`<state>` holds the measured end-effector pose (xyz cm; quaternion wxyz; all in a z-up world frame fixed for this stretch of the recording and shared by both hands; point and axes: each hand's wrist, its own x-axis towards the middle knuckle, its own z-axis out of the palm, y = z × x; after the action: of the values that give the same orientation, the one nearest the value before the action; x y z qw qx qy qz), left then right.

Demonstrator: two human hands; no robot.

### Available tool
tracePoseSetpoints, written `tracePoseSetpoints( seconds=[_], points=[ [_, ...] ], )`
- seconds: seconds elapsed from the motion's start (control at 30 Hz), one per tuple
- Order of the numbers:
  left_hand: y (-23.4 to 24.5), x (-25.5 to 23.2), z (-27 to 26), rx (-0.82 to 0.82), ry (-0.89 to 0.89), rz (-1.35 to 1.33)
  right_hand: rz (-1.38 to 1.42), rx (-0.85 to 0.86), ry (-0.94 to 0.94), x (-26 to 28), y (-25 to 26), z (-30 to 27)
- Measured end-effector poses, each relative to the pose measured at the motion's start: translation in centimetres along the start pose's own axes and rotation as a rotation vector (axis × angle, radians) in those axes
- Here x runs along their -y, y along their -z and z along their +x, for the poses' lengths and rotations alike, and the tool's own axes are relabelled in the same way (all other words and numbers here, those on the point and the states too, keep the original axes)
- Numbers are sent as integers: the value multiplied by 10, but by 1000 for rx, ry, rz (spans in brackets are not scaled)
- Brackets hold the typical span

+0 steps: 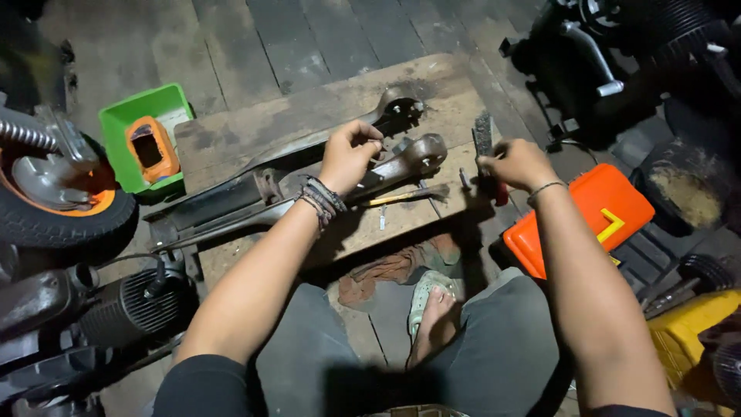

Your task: The person sits on the floor and uses a wire brush to scrub a small metal part held in their left hand. They repeatedly brush the part and occasionally rotate it to clean different sides.

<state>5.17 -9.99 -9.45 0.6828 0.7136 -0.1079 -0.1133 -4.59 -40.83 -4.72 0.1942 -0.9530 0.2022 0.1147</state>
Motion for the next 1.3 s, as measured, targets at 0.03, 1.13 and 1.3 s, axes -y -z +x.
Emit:
tracePoseSetpoints(
  seconds=[0.03, 1.13, 1.3],
  points=[
    [-2, 5, 3, 5, 2, 1, 3, 1, -5, -15, -5, 8],
    [53, 36, 14, -203, 32, 102, -94, 81, 58, 6, -72, 86],
    [28, 41, 29, -140, 64, 40, -239, 75, 96, 5, -105, 119]
  ],
)
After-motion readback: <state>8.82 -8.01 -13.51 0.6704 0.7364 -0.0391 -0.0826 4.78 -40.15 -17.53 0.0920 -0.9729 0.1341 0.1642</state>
